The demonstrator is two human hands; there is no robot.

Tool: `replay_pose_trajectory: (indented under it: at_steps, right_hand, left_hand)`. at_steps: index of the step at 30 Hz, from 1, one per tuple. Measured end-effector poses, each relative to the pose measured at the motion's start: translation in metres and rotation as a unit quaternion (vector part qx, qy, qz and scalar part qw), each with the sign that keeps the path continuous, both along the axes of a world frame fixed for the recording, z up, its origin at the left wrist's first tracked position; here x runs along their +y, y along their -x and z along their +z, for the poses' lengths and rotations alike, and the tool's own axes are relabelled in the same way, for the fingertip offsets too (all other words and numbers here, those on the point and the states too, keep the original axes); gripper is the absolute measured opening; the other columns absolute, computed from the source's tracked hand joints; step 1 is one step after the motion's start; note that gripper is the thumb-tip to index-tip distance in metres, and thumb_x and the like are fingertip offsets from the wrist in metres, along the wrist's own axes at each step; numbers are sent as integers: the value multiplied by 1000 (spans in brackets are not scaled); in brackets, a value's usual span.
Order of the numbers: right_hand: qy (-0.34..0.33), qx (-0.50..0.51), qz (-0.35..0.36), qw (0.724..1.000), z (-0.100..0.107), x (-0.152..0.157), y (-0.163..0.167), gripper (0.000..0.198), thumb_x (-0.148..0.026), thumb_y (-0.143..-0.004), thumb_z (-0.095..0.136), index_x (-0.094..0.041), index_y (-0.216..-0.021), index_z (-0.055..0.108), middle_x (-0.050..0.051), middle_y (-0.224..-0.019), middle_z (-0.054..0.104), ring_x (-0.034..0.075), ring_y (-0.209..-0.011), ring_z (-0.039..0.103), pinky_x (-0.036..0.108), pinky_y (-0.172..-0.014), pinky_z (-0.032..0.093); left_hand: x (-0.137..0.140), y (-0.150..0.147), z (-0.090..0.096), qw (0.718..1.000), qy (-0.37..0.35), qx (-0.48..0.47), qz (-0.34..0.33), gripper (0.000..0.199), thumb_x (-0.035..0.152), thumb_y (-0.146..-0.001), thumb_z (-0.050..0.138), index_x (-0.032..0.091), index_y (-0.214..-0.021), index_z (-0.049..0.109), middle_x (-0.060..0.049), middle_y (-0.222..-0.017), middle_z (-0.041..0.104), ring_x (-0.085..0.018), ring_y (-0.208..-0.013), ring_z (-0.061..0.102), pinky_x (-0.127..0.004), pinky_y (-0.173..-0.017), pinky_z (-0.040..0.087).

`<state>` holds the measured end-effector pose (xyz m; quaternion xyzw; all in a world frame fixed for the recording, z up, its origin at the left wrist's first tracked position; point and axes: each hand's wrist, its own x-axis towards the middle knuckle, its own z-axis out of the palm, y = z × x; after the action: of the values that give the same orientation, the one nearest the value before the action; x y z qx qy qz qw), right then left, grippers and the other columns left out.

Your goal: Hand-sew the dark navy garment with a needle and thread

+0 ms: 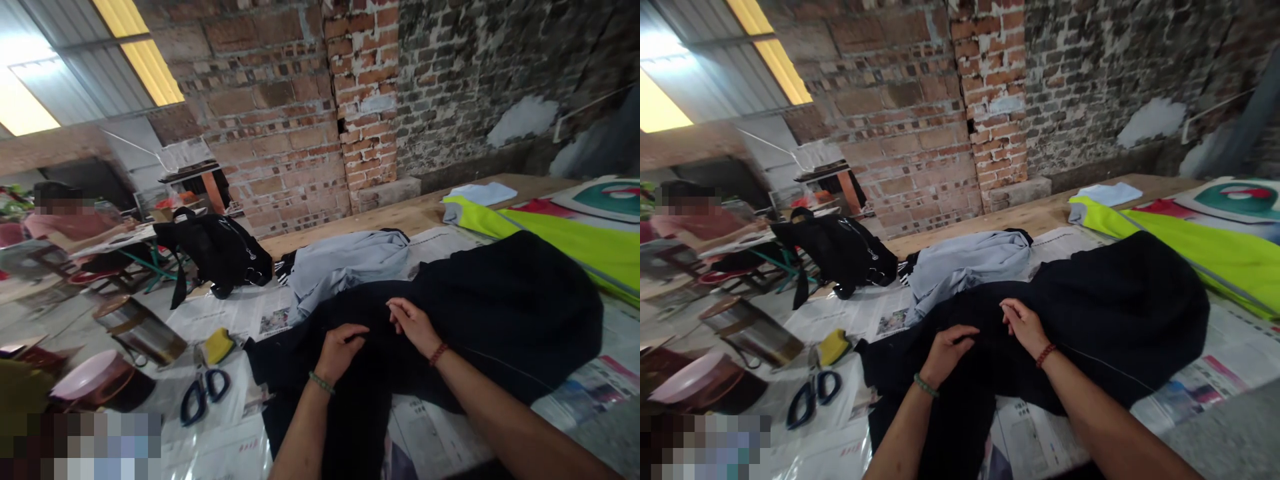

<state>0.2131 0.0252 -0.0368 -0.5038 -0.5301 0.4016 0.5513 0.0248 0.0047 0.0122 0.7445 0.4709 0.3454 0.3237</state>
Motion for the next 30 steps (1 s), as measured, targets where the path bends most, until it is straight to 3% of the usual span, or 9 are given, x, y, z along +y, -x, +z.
replay_pose_trajectory:
  at_steps: [6,8,11,14,18,30]
  right_hand:
    - [-65,10,-34,997,28,-20,4,29,-40,-80,44,-17,-95,53,-2,-59,51,7,-42,45,20,-44,38]
    - [-46,9,-7,999,42,-36,9,29,-40,-80,43,-18,-96,52,-3,-57,51,6,-39,44,19,-41,35]
    - [39,-27,97,994,51,-61,21,29,-41,-81,41,-19,-94,54,-5,-52,49,5,-33,38,18,-35,28]
    - [71,-103,172,977,44,-76,36,24,-34,-81,40,-19,-86,57,-4,-53,50,5,-37,38,17,-37,27]
    - [51,-159,137,976,28,-77,47,21,-28,-80,39,-18,-76,58,-3,-54,48,8,-48,41,19,-45,29]
    - [80,-80,83,990,21,-66,56,21,-33,-82,36,-19,-73,49,-7,-46,37,6,-36,37,18,-37,26]
  left_hand:
    - [-5,8,-7,999,-4,-27,-16,13,25,-70,58,20,-74,69,-2,-71,67,-14,-67,59,-23,-64,46]
    - [-4,10,-4,999,-16,-30,5,13,25,-71,57,19,-70,69,-2,-66,65,-14,-64,57,-23,-61,45]
    - [-3,11,0,996,-51,-54,40,13,26,-71,57,18,-67,68,-4,-70,61,-14,-68,56,-24,-65,44]
    - [-3,11,3,992,-70,-92,53,13,27,-70,58,18,-66,67,-5,-81,59,-15,-77,56,-26,-70,44]
    - [-5,9,5,993,-43,-102,41,14,27,-71,57,17,-66,65,-3,-70,59,-14,-69,55,-25,-66,44]
    - [-7,9,6,997,-13,-74,26,14,29,-70,57,17,-70,66,-3,-69,62,-14,-67,55,-24,-65,44]
